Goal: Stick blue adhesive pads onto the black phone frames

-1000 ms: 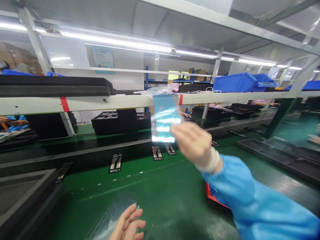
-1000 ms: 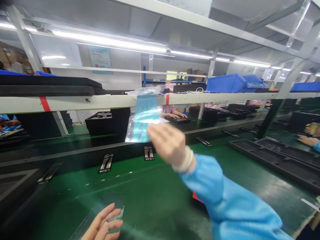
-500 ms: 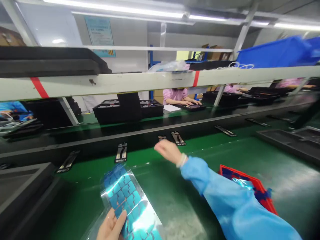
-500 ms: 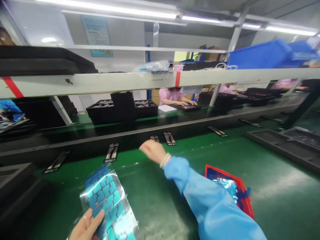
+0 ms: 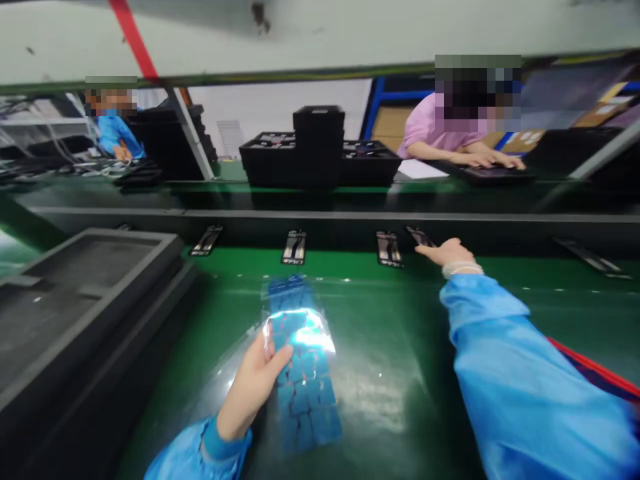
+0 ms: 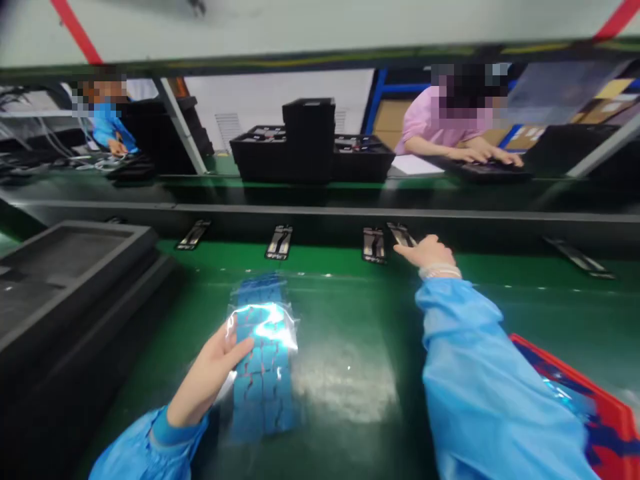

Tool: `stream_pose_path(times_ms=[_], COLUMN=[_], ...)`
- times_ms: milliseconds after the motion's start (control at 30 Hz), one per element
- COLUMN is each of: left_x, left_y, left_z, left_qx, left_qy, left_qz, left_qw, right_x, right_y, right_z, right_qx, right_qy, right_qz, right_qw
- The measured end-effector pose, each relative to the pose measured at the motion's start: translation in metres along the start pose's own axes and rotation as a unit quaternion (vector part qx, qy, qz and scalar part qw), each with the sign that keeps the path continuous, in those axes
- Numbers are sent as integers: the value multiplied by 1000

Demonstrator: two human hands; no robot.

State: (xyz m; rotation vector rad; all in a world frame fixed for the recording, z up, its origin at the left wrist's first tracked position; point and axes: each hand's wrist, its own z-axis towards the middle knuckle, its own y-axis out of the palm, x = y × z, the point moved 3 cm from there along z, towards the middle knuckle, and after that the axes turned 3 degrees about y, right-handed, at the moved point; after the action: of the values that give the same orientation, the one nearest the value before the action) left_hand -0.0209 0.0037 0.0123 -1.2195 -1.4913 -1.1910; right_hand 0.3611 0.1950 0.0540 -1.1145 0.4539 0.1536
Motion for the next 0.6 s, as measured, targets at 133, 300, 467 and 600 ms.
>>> stream_pose_path(times_ms=[133,300,467,600], left_x=[4,-9,-20,-23], left_y=[-13,-33,-38,-35], left_z=[-4,-16,-28,-30], left_qx=[-8,-13,-13,-24], left_qy=[48,91,79,87], left_qz=[67,159,167,176], left_qw=[997,983,983,980], right_x=[-19,-31,-47,-95], right_y=[-17,-15,-17,-6], right_z=[-92,-240,-297,-320], right_qx=[-36,-121,-87,-299], right_qy=[-24,-122,-107,-18], right_qz=[-74,-149,-18,308], right_qw=[996,974,990,903])
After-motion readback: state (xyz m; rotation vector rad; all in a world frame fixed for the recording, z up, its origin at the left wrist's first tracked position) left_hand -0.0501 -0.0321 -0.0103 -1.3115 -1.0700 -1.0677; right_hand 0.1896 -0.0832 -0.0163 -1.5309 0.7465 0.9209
